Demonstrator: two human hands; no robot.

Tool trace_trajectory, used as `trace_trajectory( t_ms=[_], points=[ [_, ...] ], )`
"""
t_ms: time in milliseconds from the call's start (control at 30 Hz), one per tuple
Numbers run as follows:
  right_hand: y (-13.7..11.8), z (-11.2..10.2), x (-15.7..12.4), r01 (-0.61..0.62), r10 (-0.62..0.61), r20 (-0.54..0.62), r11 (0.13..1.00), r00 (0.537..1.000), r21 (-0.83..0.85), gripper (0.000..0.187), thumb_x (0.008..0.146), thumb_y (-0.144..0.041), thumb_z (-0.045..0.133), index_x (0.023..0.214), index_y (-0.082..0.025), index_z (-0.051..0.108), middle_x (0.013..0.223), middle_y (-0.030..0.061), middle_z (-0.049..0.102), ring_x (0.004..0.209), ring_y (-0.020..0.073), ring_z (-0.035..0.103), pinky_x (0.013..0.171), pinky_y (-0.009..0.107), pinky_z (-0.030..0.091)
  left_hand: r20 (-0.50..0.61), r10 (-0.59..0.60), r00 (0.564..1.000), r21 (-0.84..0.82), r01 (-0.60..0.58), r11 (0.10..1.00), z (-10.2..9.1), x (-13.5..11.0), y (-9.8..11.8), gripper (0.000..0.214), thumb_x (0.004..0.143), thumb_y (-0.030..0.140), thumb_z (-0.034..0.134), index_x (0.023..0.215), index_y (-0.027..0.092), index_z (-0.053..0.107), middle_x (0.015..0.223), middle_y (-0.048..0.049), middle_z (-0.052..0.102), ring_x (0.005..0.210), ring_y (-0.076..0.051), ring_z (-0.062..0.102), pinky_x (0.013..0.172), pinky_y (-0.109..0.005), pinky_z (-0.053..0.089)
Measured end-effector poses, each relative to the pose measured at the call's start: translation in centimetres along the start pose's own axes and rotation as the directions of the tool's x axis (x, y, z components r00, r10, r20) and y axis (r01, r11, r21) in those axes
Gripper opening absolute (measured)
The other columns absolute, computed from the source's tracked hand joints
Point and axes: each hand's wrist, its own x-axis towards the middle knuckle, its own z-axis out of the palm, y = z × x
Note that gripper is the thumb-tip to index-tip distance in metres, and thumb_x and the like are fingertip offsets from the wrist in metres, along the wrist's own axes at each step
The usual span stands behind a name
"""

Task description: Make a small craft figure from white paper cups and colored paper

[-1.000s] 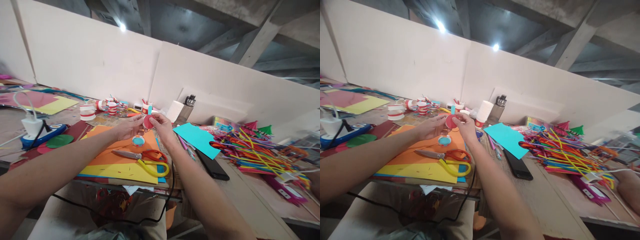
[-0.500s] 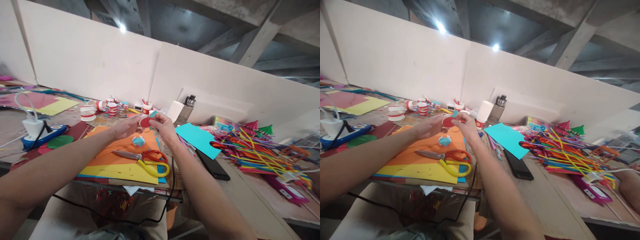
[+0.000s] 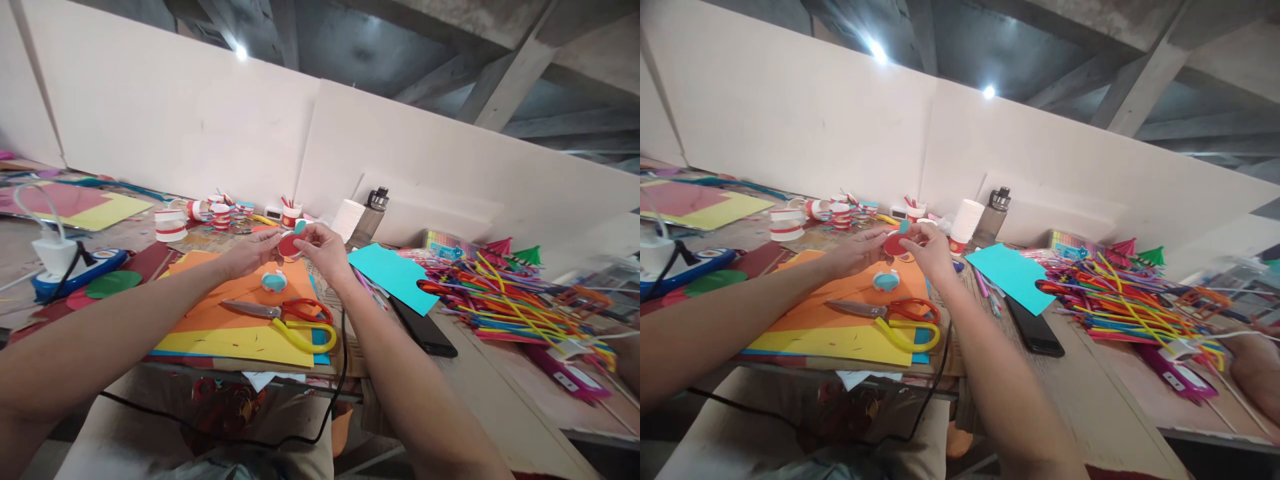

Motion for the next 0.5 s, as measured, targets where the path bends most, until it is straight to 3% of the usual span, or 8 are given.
trace_trajectory(
  t_ms=[333,500],
  points=[
    [-0.55,0.18,-0.24,0.018,-0.018,0.009,0.999,1.0,-0.032,0.021,0.067,-0.027,0.069,0.085,-0.022,0.059,0.08,-0.0017,0.057,0.071,0.0136,0.052,0.063,0.027,0.044,0.005,0.039,0.999,0.071,-0.039,0.997,-0.04,0.03,-0.2,0.035,0.084,0.045,0.072,0.094,0.012,0.075,0.088,-0.0093,0.07,0.079,-0.017,0.064,0.066,-0.027,0.052],
    [-0.76,0.26,-0.35,-0.034,0.035,0.031,0.999,0.999,-0.029,0.021,0.068,-0.031,0.068,0.085,-0.022,0.058,0.078,-0.0014,0.058,0.07,0.0142,0.053,0.061,0.027,0.045,0.015,0.048,0.999,0.056,-0.049,0.997,-0.13,0.01,-0.22,0.034,0.086,0.044,0.07,0.097,0.013,0.075,0.092,-0.0119,0.072,0.084,-0.02,0.067,0.067,-0.028,0.054]
  ],
)
